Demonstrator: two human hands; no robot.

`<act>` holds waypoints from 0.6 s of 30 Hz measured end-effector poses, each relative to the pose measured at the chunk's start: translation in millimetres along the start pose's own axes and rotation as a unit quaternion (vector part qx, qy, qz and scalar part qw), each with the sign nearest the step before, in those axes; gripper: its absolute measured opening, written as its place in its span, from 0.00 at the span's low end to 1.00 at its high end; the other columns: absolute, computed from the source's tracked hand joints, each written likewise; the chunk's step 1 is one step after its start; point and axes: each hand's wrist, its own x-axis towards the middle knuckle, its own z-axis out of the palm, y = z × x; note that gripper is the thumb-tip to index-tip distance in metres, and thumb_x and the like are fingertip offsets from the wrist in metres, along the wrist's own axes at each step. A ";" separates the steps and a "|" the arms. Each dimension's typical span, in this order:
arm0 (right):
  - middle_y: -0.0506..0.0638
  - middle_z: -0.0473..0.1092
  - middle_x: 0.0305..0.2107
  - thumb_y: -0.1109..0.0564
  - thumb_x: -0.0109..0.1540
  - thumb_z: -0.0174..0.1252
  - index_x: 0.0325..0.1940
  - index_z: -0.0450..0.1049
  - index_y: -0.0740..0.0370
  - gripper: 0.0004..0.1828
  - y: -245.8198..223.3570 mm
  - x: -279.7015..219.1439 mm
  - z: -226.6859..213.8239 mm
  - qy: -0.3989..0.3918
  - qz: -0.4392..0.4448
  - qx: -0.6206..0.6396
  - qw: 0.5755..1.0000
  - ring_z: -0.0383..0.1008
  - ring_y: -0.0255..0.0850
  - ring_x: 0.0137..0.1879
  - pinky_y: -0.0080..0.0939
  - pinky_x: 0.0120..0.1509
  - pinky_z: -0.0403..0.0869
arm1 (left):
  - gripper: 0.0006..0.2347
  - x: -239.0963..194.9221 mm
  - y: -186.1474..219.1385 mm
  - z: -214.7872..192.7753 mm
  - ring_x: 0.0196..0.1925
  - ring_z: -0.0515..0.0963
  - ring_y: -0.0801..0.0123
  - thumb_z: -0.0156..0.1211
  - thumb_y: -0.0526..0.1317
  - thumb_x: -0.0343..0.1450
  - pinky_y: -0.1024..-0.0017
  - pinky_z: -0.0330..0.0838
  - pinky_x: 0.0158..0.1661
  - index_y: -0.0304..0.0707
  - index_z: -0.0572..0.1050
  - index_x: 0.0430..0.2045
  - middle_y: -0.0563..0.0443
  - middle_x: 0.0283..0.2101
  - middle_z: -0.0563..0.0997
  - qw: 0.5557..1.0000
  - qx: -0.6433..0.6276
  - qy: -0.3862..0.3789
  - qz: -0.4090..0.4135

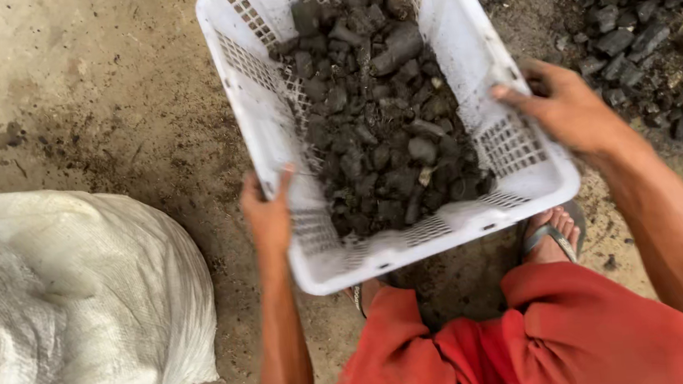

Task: The person sorts small dark coal pieces from a pile on the ground into a white plastic crate. They repeatedly pick up handfuls of coal, sift through them to remove debris, and place the coal into the crate. The person also transfers some coal from a white sack into the crate.

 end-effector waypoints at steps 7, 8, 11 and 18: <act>0.72 0.70 0.48 0.38 0.65 0.61 0.64 0.69 0.72 0.37 11.9 11.4 2.6 0.127 -0.025 -0.332 0.934 0.73 0.62 0.54 0.63 0.58 0.72 | 0.17 -4.6 -63.2 30.7 0.44 0.85 0.62 0.67 0.45 0.71 0.63 0.76 0.46 0.27 0.78 0.45 0.38 0.43 0.86 0.987 0.067 -0.029 0.141; 0.73 0.68 0.49 0.39 0.64 0.62 0.62 0.69 0.76 0.37 14.0 8.5 10.9 0.169 -0.087 -0.388 0.902 0.70 0.63 0.55 0.62 0.57 0.71 | 0.17 -6.7 -64.5 26.8 0.43 0.85 0.61 0.67 0.46 0.71 0.62 0.77 0.45 0.27 0.78 0.44 0.38 0.42 0.86 0.987 0.081 -0.024 0.139; 0.67 0.67 0.58 0.43 0.73 0.53 0.67 0.68 0.72 0.29 16.0 18.1 53.3 0.136 -0.217 -0.291 0.922 0.68 0.56 0.65 0.58 0.71 0.70 | 0.18 -5.8 -57.4 20.5 0.37 0.86 0.59 0.66 0.48 0.70 0.59 0.78 0.42 0.30 0.78 0.44 0.39 0.40 0.87 0.984 0.157 -0.018 0.085; 0.70 0.48 0.74 0.35 0.66 0.51 0.77 0.49 0.67 0.45 13.2 82.0 153.7 -0.063 -0.291 -0.399 0.867 0.43 0.75 0.76 0.77 0.73 0.53 | 0.25 9.7 -40.9 24.7 0.36 0.86 0.55 0.67 0.56 0.68 0.52 0.78 0.41 0.33 0.75 0.48 0.38 0.39 0.86 0.944 0.316 0.012 0.094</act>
